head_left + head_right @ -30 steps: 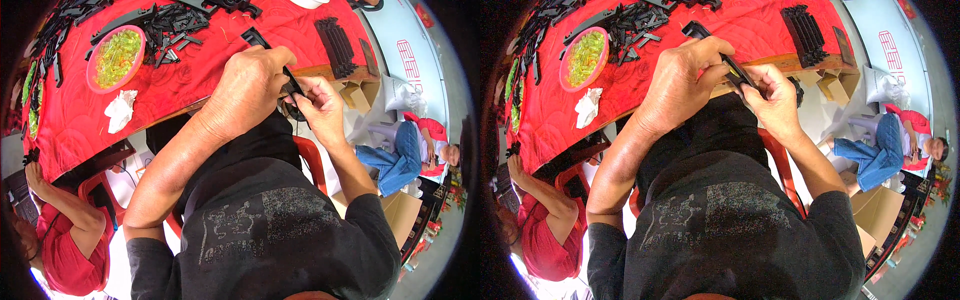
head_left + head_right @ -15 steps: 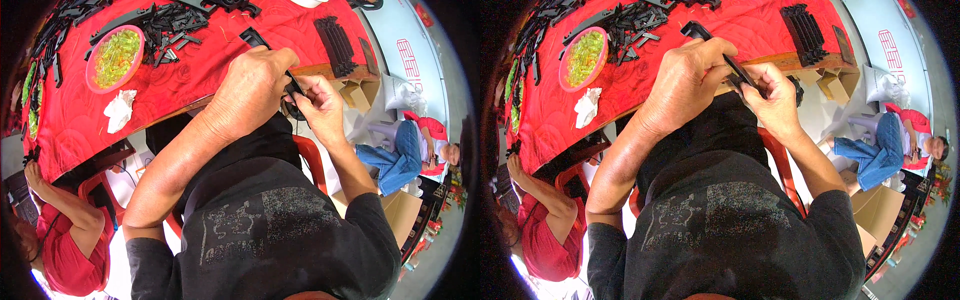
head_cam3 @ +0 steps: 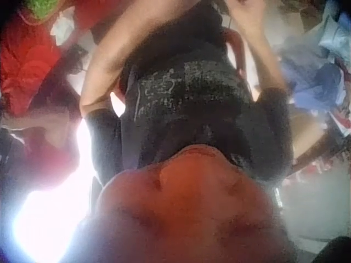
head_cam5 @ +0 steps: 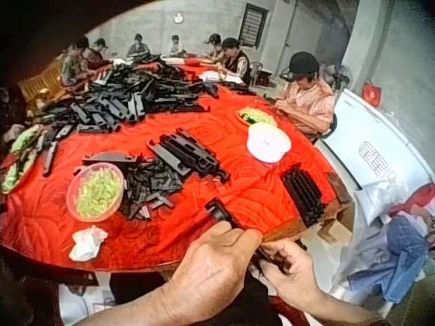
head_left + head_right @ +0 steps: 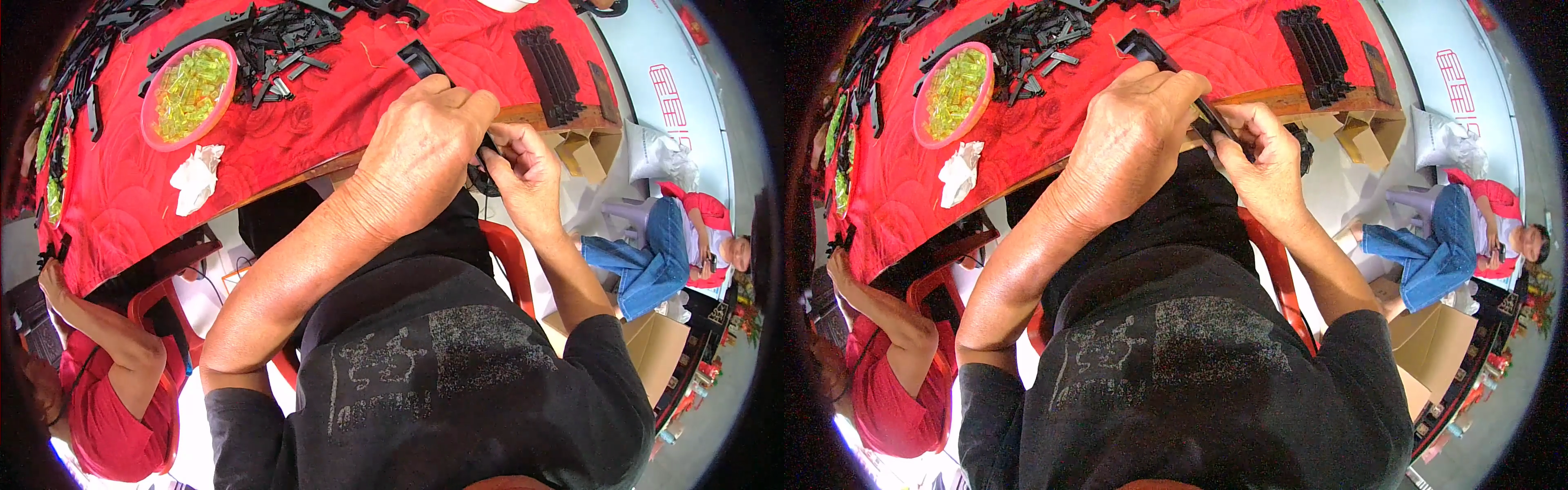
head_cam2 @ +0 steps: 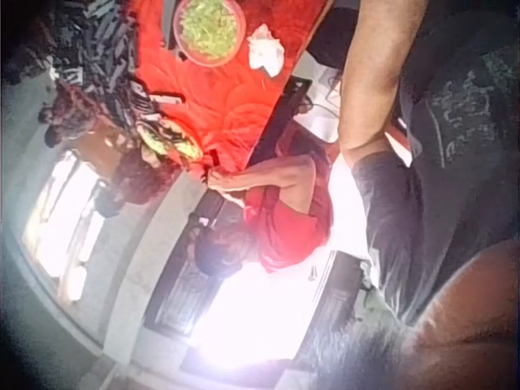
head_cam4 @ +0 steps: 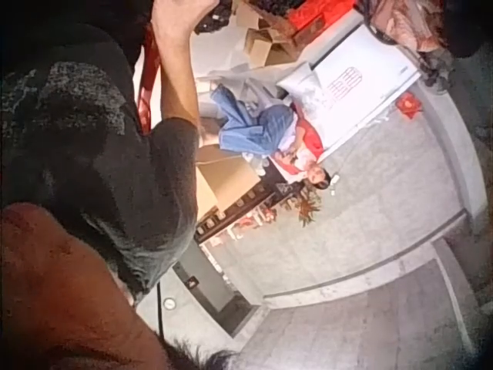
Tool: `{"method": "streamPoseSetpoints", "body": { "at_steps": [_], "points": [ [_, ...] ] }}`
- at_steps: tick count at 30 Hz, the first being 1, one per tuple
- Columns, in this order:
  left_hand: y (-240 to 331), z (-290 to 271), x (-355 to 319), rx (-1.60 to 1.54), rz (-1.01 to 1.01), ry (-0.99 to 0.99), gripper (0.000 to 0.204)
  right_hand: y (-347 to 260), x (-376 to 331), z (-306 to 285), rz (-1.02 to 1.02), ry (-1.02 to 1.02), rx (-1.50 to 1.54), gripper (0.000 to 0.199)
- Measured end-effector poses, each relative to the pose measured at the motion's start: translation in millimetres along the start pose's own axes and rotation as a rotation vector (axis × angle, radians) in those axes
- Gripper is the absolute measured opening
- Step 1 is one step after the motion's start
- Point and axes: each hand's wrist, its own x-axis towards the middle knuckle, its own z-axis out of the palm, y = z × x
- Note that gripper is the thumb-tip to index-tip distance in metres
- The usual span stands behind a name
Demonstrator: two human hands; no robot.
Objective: The person assembles plastic components by fitting and pressing pieces into a plastic casing by hand.
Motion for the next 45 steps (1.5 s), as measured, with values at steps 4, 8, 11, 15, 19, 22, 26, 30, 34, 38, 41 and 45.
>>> {"method": "streamPoseSetpoints", "body": {
  "at_steps": [4, 8, 11, 15, 19, 22, 26, 30, 34, 38, 41, 45],
  "points": [
    [0.8, 0.0, 1.0, -0.002, 0.019, 0.011, 0.030, -1.6, -2.1, 2.2, 0.002, 0.009, 0.051, 0.022],
    [4.9, -2.7, 2.6, 0.024, 0.012, -0.005, 0.029, -0.9, -2.6, 6.7, -0.039, 0.037, -0.039, 0.021],
    [9.6, -7.6, 8.2, 0.041, 0.009, -0.009, 0.027, 7.7, -2.1, 6.6, -0.103, 0.087, -0.118, 0.020],
    [11.3, -9.1, 12.6, 0.057, 0.048, -0.020, 0.026, 2.8, -1.7, 9.4, -0.107, 0.109, -0.075, 0.019],
    [12.2, -10.7, 16.7, 0.074, 0.039, -0.048, 0.024, 5.7, 1.5, 4.2, -0.161, 0.121, -0.175, 0.018],
    [12.5, -11.4, 21.0, 0.086, 0.042, -0.054, 0.021, 10.3, 2.5, -2.7, -0.155, 0.122, -0.213, 0.017],
    [4.5, -13.0, 22.7, 0.126, 0.023, -0.046, 0.016, 8.3, 4.1, 3.8, -0.128, 0.106, -0.095, 0.022],
    [-3.9, -11.2, 20.8, 0.092, 0.025, -0.022, 0.015, 3.4, 3.3, 1.8, -0.063, 0.062, -0.010, 0.028],
    [-5.7, -7.6, 18.2, 0.049, 0.019, -0.049, 0.014, 0.6, 1.9, -2.6, 0.043, -0.016, 0.037, 0.035],
    [-9.3, -4.1, 15.4, 0.015, 0.026, -0.046, 0.013, -8.0, -0.4, 0.6, 0.152, -0.034, 0.106, 0.037],
    [-10.5, -2.7, 15.5, -0.013, 0.028, -0.046, 0.012, -4.9, -1.7, -0.9, 0.095, -0.023, 0.063, 0.037],
    [-10.1, -6.3, 14.2, -0.033, -0.010, -0.086, 0.013, -8.1, -1.1, -1.9, 0.092, -0.062, -0.026, 0.038]
  ]
}}
